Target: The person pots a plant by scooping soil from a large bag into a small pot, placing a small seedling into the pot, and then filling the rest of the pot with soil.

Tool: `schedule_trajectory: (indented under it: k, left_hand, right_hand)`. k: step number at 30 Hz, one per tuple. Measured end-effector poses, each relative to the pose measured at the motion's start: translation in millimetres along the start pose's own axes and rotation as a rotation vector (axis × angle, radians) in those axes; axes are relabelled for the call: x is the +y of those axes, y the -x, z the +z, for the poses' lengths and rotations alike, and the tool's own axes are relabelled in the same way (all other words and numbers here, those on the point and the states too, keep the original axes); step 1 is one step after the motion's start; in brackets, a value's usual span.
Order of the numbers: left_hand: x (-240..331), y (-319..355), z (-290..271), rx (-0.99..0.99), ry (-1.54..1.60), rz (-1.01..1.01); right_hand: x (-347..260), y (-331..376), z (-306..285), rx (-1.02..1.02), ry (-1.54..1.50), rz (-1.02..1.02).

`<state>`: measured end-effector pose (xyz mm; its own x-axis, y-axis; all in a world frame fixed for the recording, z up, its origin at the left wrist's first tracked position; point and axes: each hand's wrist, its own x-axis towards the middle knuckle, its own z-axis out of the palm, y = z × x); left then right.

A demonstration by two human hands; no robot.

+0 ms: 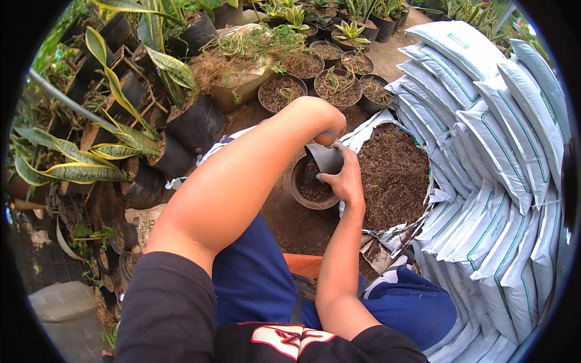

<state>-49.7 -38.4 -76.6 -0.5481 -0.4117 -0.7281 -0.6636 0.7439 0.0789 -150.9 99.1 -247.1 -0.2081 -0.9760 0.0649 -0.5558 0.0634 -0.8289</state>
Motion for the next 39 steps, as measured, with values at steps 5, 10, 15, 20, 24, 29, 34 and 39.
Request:
schedule_trajectory:
  k: [5,10,15,20,24,29,34,39]
  left_hand:
    - [-2,-9,8,0.001,0.025,0.085]
    - [17,1,16,-0.017,0.031,0.135]
    - [29,-17,17,0.056,0.014,0.180]
    - [43,-34,35,0.057,-0.029,0.155]
    - [56,-75,61,0.271,-0.070,0.213]
    - [112,-111,59,0.349,-0.025,0.409]
    - [162,-148,52,0.439,0.099,0.415]
    - [181,-201,66,0.476,0.338,0.267]
  right_hand:
    - [14,9,-17,-0.038,0.071,0.019]
    - [17,17,-46,-0.028,0.081,0.065]
    - [28,27,-69,0.066,0.069,0.183]
    - [44,42,-98,0.272,-0.043,0.263]
    - [68,57,-132,0.704,-0.114,0.334]
    - [98,71,-154,1.031,-0.060,0.608]
    - [122,80,-151,1.130,-0.154,0.643]
    - [139,84,-153,1.173,-0.146,0.734]
